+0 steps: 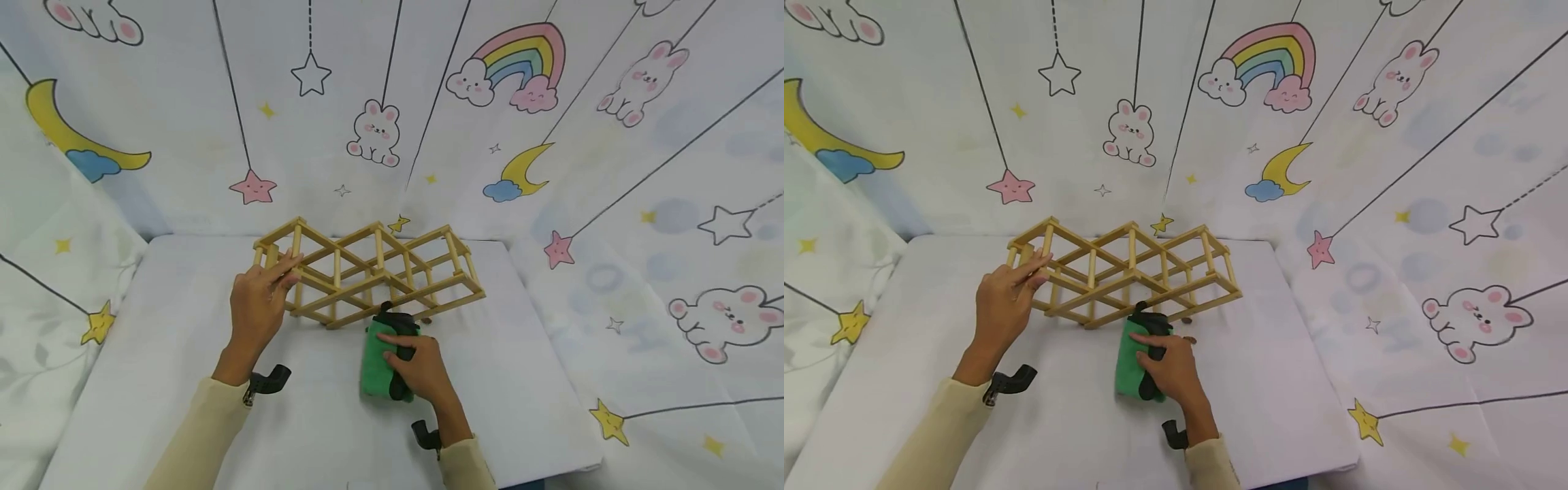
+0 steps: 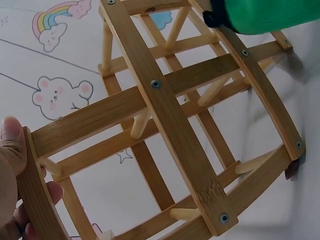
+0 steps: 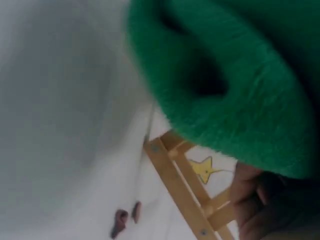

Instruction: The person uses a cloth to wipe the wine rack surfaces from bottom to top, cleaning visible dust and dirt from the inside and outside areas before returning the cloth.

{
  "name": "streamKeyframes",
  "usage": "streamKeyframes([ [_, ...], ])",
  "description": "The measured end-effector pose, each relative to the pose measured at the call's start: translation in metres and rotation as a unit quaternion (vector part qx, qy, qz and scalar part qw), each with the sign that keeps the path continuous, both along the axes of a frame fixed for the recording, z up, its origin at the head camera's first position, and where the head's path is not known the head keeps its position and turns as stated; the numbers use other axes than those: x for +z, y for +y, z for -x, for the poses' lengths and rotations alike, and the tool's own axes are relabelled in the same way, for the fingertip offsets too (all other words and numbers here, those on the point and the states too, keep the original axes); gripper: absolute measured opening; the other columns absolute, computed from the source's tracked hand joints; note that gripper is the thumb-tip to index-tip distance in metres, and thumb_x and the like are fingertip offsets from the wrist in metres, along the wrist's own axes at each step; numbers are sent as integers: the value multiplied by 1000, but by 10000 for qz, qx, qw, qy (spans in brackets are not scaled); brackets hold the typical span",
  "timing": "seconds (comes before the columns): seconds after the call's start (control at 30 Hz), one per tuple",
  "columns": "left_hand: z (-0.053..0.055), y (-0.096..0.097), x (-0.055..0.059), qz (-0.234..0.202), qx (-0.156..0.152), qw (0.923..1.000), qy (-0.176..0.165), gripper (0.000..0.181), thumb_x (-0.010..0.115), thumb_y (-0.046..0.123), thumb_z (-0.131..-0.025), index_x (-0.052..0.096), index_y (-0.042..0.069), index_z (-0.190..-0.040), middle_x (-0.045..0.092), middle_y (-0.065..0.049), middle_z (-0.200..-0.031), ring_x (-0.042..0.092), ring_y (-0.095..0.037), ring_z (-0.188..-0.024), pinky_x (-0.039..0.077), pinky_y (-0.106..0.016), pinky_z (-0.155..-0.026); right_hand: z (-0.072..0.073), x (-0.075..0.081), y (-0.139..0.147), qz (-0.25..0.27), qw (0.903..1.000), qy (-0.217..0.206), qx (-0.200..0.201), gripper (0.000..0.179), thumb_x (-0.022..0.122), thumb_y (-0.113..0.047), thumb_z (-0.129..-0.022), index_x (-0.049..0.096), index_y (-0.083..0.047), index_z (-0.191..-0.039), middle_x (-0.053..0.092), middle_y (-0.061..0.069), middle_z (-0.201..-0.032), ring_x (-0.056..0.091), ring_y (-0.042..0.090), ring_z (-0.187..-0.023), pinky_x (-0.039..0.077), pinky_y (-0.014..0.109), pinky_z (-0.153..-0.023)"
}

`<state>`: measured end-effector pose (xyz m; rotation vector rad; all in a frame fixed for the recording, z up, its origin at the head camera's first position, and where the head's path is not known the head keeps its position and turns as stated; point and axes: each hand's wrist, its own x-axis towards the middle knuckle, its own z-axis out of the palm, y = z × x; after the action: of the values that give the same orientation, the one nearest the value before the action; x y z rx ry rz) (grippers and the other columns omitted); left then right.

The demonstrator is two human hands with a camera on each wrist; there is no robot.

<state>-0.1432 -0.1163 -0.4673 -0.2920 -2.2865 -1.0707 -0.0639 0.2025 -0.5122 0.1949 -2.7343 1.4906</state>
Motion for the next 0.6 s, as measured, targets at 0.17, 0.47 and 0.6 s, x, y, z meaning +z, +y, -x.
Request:
streamKeyframes([
  [0.17, 1, -2, 2, 23, -52, 10000, -48, 40, 78, 23, -93, 77, 20, -134, 78, -12, -93, 34, -19, -61, 24, -35, -66, 0, 10, -8, 1198, 9713, 1722, -1117, 38, 79, -8, -97, 77, -22, -132, 73, 4, -139, 67, 24, -133, 56, 29, -106],
  [0.47, -1, -3, 3, -14, 34, 10000, -69, 41, 80, 19, -92, 77, 17, -132, 79, -12, -96, 33, -18, -62, 23, -34, -66, 16, -4, -7, 800, 9831, 739, -1469, 35, 80, -14, -97, 79, -32, -126, 74, -9, -135, 64, 18, -136, 55, 36, -108],
  [0.6, -1, -1, 4, -10, -67, 9999, -147, 41, 78, 22, -94, 76, 18, -134, 78, -11, -94, 34, -18, -63, 23, -34, -67, 4, -4, -23, 660, 9908, 899, -767, 35, 81, -12, -95, 80, -28, -126, 75, -5, -133, 68, 19, -130, 56, 35, -106],
])
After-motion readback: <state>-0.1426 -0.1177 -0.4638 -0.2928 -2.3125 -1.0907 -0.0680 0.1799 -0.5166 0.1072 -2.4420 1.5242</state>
